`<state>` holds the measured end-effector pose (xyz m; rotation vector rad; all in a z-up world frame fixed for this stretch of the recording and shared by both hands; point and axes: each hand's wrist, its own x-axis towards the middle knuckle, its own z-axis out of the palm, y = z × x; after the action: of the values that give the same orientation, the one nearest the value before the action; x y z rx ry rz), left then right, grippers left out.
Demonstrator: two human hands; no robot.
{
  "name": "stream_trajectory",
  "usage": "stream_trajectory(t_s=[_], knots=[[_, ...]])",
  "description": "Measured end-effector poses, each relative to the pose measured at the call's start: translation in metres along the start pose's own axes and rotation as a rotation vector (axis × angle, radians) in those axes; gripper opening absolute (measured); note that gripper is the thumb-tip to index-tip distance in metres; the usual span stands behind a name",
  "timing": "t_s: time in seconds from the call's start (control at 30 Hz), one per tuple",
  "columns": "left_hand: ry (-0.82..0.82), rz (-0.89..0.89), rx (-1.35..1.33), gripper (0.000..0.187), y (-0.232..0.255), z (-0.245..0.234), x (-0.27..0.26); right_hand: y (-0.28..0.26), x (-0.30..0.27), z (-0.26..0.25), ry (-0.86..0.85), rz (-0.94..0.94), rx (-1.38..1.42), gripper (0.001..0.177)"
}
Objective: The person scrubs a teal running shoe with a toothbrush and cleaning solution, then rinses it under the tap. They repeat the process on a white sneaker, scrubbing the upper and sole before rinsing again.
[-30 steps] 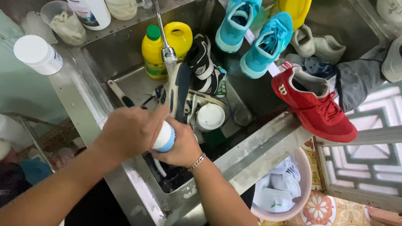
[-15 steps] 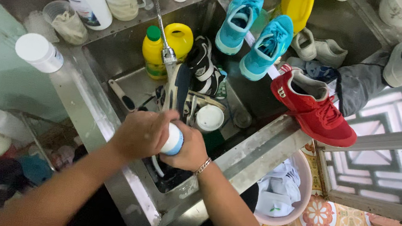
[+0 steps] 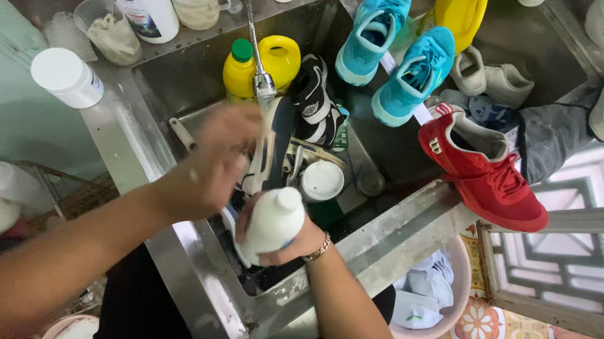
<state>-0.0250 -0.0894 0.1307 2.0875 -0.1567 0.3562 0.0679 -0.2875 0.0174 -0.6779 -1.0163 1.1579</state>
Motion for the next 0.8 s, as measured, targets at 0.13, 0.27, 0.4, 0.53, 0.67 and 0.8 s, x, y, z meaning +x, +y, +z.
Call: stream_trajectory(t_s=[0.13, 0.27, 0.4, 0.53, 0.67, 0.8], knots=[[0.078, 0.014, -0.070, 0.079, 0.019, 0.024, -0.016, -0.007, 0.006, 0.008, 0.489, 0.108, -0.212, 0.065], [0.265, -0.165, 0.060, 0.092, 0.009, 0.059, -0.025, -0.007, 0.019, 0.013, 0.580, 0.162, -0.823, 0.068], [0.268, -0.356, -0.001, 0.093, -0.036, 0.053, -0.020, -0.007, 0.030, 0.013, 0.656, 0.307, -0.912, 0.079], [0.364, -0.435, 0.086, 0.076, -0.092, 0.040, -0.006, -0.013, 0.027, -0.007, 0.697, 0.179, -1.204, 0.077], [0.347, -0.396, 0.344, 0.047, -0.165, 0.031, 0.009, -0.015, 0.013, -0.038, 0.835, 0.309, -1.329, 0.054], [0.284, -0.510, 0.545, 0.023, -0.239, 0.031, 0.021, -0.010, 0.006, -0.057, 0.815, 0.481, -1.317, 0.046]])
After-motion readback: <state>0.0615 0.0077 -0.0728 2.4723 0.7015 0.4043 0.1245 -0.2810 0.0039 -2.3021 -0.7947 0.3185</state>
